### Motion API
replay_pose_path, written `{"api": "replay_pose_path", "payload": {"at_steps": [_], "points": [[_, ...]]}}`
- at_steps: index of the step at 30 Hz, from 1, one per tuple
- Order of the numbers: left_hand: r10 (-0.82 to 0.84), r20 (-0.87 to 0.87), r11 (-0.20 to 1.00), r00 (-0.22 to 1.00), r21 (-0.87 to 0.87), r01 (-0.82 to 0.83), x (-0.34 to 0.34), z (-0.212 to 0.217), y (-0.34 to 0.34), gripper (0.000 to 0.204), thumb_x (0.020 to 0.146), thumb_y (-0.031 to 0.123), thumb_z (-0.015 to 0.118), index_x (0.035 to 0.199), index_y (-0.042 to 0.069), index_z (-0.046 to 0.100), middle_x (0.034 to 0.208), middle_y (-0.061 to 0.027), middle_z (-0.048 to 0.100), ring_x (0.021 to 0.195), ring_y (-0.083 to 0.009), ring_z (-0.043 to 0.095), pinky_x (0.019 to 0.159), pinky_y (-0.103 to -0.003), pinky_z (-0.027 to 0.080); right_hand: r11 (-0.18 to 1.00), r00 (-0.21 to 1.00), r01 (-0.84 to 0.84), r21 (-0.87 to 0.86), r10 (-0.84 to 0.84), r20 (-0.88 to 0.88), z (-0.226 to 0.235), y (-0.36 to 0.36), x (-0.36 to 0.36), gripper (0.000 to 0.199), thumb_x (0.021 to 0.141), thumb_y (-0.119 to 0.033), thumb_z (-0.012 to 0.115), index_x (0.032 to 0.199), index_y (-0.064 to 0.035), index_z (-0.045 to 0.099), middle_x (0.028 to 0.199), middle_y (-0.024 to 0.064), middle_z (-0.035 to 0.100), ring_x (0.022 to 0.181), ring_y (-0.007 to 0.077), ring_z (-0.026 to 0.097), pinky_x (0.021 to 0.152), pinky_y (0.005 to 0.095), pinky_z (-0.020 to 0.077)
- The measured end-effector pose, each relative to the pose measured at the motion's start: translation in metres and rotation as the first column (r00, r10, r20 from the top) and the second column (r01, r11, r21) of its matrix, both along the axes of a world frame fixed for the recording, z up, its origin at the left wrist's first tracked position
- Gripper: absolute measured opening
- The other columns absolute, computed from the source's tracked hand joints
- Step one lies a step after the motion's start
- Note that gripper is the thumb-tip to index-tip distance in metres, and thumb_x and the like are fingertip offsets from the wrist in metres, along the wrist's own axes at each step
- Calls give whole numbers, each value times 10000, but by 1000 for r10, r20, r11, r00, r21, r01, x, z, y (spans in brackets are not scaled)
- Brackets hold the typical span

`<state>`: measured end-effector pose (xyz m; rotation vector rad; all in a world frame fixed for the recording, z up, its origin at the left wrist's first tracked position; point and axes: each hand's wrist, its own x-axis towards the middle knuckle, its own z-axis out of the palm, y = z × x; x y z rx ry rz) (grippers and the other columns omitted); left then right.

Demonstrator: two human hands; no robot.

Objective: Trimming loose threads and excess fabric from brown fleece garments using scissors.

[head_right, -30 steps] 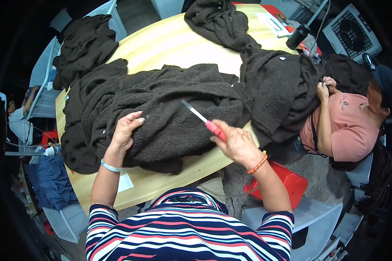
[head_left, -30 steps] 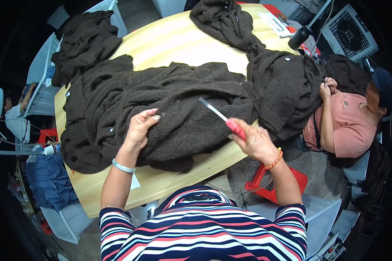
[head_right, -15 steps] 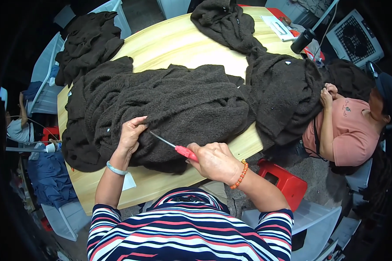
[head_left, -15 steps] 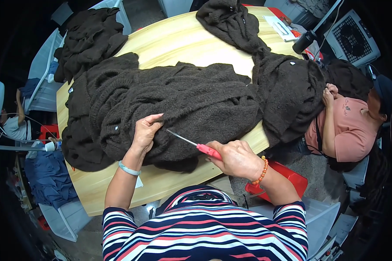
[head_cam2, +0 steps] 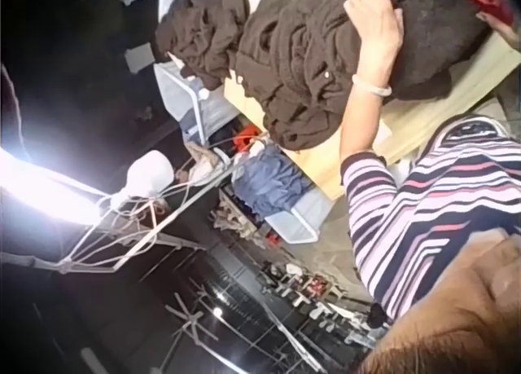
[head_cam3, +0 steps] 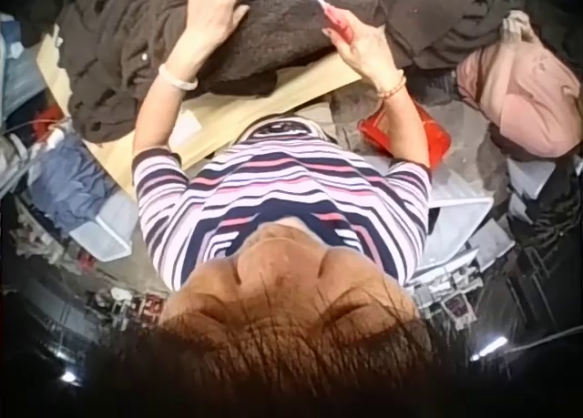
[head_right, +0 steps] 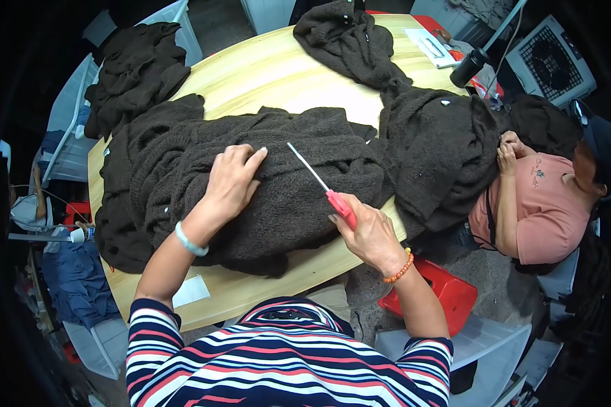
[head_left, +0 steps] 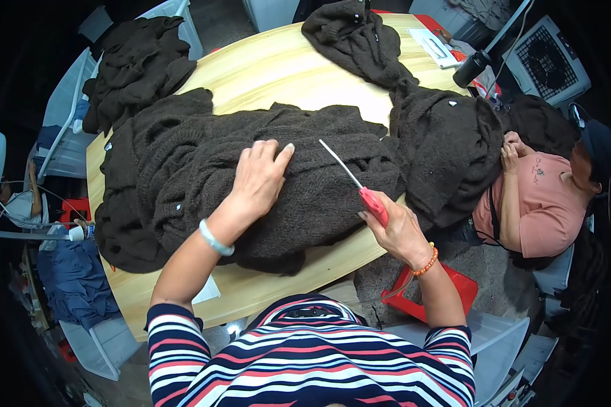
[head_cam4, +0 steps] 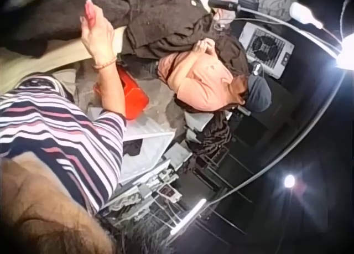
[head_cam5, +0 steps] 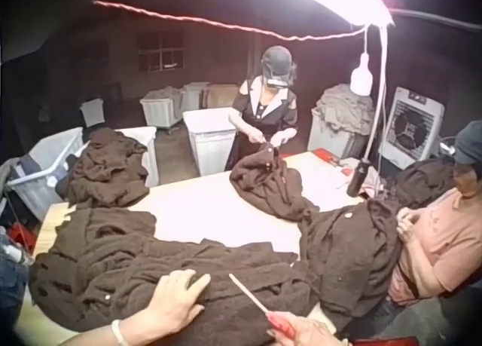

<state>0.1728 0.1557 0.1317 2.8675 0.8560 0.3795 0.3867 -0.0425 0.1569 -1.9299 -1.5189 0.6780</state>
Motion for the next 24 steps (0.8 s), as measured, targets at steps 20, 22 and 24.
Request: {"api": "replay_pose_path", "payload": {"at_steps": [20,22,24], "points": [[615,176,206,769,-977,59,-47,-35,22,69,901,56,679,912,-7,706,805,15,673,659,-33,561,594,-200,461,922,923,-346,-175,368,110,19,0,-21,255,902,-254,633,1074,-67,610,674,183,657,675,376,676,642,476,529],[595,180,231,783,-972,48,-47,-35,14,71,901,54,676,912,-9,707,810,13,675,657,-31,560,591,-199,459,923,924,-344,-169,366,116,18,2,-23,250,905,-255,629,1071,-69,611,674,182,658,673,376,676,644,476,530],[550,127,238,826,-971,-10,-49,-35,15,119,886,79,695,937,-27,709,818,-2,693,701,-57,593,661,-220,488,927,931,-304,-220,337,137,22,6,-24,237,906,-237,627,1079,-78,605,714,180,668,707,370,680,664,476,531]]}}
